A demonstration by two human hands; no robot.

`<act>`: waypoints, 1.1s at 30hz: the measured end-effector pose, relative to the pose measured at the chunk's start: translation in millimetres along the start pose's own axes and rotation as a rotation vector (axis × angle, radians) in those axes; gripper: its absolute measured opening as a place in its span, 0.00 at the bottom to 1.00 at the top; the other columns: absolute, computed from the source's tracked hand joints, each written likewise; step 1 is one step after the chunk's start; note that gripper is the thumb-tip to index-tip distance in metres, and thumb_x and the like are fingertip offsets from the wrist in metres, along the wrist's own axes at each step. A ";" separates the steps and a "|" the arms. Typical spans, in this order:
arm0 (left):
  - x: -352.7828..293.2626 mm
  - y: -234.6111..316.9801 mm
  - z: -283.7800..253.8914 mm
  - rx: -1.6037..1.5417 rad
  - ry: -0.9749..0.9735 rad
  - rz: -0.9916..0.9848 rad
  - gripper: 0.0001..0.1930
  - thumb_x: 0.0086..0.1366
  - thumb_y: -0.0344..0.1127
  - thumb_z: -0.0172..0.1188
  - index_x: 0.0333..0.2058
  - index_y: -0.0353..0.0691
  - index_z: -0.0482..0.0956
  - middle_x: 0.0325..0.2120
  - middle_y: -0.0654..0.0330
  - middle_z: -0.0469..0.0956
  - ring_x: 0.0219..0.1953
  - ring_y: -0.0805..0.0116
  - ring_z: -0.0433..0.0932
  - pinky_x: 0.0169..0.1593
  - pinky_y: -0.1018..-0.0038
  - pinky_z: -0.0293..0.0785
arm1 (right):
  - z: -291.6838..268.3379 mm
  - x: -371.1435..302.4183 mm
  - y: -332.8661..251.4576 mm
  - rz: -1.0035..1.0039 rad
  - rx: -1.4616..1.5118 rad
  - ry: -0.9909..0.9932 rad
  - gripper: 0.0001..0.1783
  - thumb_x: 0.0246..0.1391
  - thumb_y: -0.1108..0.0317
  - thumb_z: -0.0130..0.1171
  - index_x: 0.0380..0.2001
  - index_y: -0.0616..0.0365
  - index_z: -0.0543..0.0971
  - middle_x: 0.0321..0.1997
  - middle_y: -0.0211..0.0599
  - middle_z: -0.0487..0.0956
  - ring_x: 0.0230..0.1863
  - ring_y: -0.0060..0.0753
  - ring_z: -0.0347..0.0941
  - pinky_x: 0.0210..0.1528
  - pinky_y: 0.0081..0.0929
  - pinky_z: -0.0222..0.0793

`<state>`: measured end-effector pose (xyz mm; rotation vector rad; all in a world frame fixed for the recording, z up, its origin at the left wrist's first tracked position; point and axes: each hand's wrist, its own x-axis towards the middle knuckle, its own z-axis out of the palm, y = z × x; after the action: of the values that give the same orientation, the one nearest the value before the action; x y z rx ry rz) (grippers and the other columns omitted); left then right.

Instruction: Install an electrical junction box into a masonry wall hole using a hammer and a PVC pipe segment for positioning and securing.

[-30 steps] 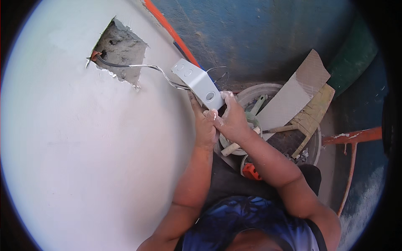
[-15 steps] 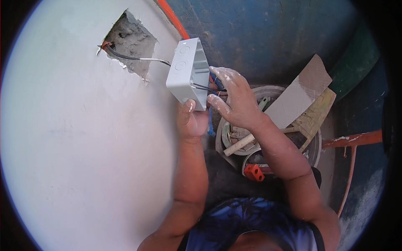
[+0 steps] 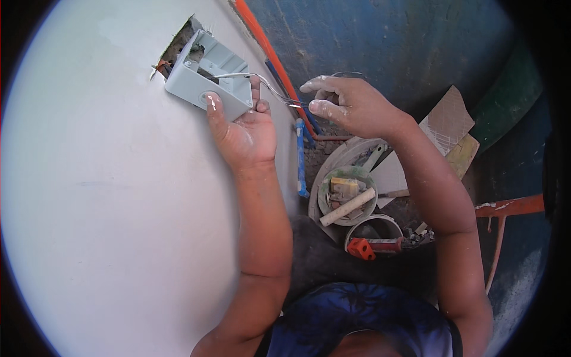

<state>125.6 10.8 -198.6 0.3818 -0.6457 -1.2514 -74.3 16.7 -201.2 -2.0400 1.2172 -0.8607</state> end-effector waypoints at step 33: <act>-0.6 -11.8 -10.9 -0.268 -0.083 -0.138 0.43 0.59 0.66 0.52 0.62 0.38 0.57 0.57 0.51 0.64 0.61 0.57 0.62 0.64 0.58 0.58 | 84.4 88.3 -46.2 -0.217 0.157 0.493 0.55 0.37 0.42 0.69 0.63 0.66 0.61 0.45 0.57 0.77 0.57 0.47 0.69 0.57 0.42 0.66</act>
<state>123.6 7.2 -214.2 0.1547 -0.5191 -1.4713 47.4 -30.6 -197.4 -1.9139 1.1359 -1.5828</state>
